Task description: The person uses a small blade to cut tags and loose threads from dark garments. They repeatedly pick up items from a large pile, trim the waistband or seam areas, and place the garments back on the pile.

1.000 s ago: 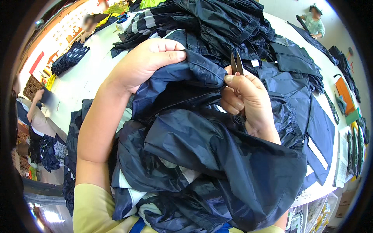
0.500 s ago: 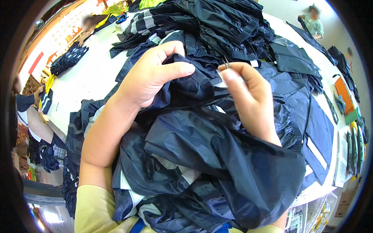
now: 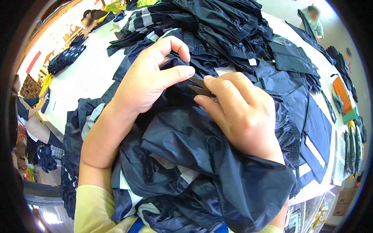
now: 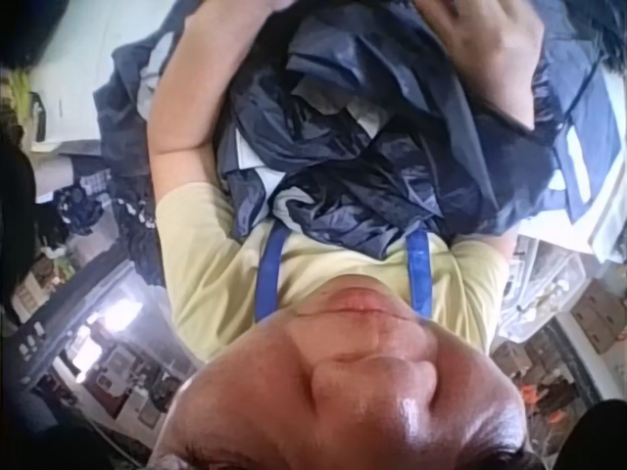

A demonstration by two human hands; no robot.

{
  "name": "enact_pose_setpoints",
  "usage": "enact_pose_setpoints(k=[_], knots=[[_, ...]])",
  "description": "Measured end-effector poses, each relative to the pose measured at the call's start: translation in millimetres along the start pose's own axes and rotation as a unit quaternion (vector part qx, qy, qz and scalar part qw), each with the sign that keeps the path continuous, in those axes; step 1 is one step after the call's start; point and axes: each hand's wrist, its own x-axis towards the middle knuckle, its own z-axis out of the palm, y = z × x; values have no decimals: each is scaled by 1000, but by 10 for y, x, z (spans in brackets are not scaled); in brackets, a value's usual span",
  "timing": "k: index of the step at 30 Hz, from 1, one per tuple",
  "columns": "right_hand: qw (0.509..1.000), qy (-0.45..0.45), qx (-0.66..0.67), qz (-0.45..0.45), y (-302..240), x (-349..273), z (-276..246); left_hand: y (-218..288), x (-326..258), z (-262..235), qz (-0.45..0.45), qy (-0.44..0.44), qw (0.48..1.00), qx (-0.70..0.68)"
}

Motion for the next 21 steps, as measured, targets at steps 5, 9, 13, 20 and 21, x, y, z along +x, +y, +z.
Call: enact_pose_setpoints(k=[5, 9, 13, 20, 21], knots=[[998, 17, -29, -50, 31, -8, 16, 39, -8, 3, -51, -7, 999, -19], [958, 34, 202, 200, 63, -58, 17, 1, -56, -119, -24, 5, 1000, -9], [863, 34, 373, 339, 193, -58, 23, 124, -83, -874, -51, -35, 998, 26], [878, -163, 303, 333, 206, -123, 344, -797, -429, -2191, -269, -145, 654, 692], [865, -164, 332, 339, 211, -153, 403, -836, -285, -1953, -311, -132, 607, 719]])
